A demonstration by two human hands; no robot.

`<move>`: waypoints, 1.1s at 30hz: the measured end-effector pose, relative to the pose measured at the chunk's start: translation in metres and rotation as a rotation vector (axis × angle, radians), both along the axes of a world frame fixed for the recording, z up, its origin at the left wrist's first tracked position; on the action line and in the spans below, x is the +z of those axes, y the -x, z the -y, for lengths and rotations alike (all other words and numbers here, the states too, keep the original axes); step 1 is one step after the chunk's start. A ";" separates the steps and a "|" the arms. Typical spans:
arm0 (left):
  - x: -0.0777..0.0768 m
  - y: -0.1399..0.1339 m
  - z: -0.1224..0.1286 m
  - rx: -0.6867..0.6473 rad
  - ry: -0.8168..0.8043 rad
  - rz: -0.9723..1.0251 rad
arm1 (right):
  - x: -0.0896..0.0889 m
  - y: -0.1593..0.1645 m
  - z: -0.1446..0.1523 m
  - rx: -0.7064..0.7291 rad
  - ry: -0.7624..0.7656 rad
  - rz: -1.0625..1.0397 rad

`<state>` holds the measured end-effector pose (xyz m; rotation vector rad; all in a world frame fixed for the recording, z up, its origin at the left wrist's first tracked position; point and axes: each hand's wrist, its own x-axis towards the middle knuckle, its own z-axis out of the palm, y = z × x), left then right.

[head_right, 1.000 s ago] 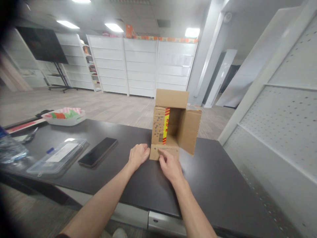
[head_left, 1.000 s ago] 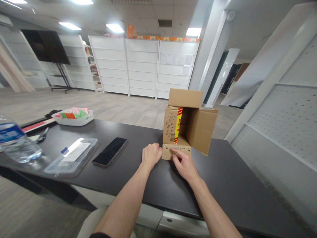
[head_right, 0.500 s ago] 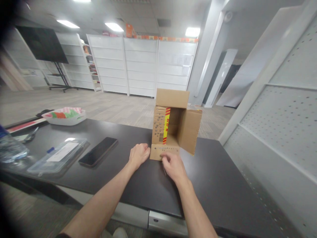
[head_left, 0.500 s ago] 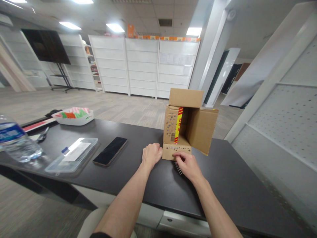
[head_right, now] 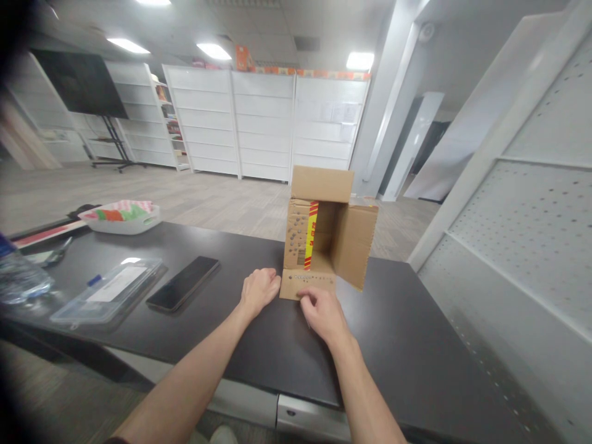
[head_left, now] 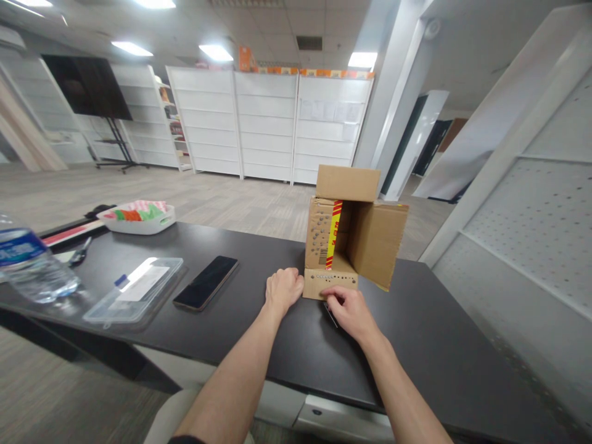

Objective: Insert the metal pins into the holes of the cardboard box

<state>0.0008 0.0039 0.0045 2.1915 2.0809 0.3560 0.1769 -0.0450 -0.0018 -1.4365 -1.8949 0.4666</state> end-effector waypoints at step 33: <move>0.002 0.000 0.001 0.004 0.018 0.012 | 0.008 0.018 0.014 0.244 -0.071 0.272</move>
